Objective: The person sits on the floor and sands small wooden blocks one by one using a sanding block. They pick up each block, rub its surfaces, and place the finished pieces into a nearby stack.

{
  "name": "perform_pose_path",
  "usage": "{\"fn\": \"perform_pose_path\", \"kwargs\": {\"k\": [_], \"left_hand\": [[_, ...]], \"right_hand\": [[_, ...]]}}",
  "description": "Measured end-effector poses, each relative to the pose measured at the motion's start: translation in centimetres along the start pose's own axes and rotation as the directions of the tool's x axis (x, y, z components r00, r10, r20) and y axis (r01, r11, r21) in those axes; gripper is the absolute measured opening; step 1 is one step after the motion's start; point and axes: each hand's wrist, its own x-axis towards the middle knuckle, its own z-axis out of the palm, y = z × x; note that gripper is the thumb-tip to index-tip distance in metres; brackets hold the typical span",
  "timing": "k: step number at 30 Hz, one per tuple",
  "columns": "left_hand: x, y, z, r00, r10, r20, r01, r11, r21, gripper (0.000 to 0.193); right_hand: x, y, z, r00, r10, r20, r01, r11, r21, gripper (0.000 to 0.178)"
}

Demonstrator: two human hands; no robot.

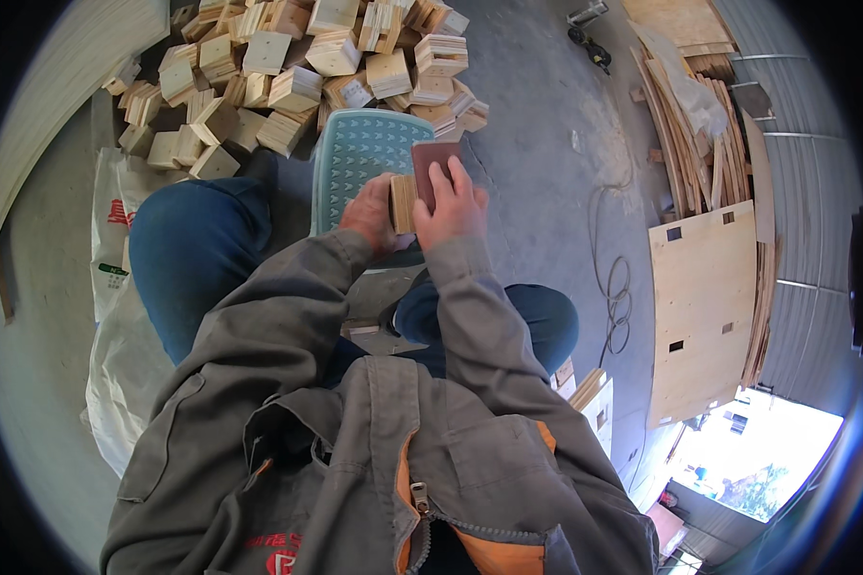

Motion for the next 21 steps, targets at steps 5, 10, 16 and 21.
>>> {"fn": "perform_pose_path", "kwargs": {"k": [5,10,16,21], "left_hand": [[0.2,-1.7,1.5,0.999,0.030,-0.023,-0.030,0.999,-0.029,0.095],[0.2,-1.4,1.3,1.000,0.001,0.008,-0.001,0.999,-0.052,0.096],[0.2,-1.2,1.2,0.999,0.031,-0.024,-0.032,0.999,-0.039,0.095],[0.3,-0.1,0.3,1.000,-0.015,0.012,0.016,0.999,-0.035,0.095]], "right_hand": [[-8.6,0.8,-2.9,0.997,-0.082,0.013,0.082,0.996,0.020,0.065],[-10.5,1.1,-3.9,0.995,-0.103,-0.001,0.103,0.994,0.049,0.065],[-4.3,1.0,-1.9,0.996,-0.062,-0.064,0.063,0.998,0.006,0.059],[3.3,0.4,-0.3,0.997,0.071,0.023,-0.070,0.997,-0.034,0.057]]}}
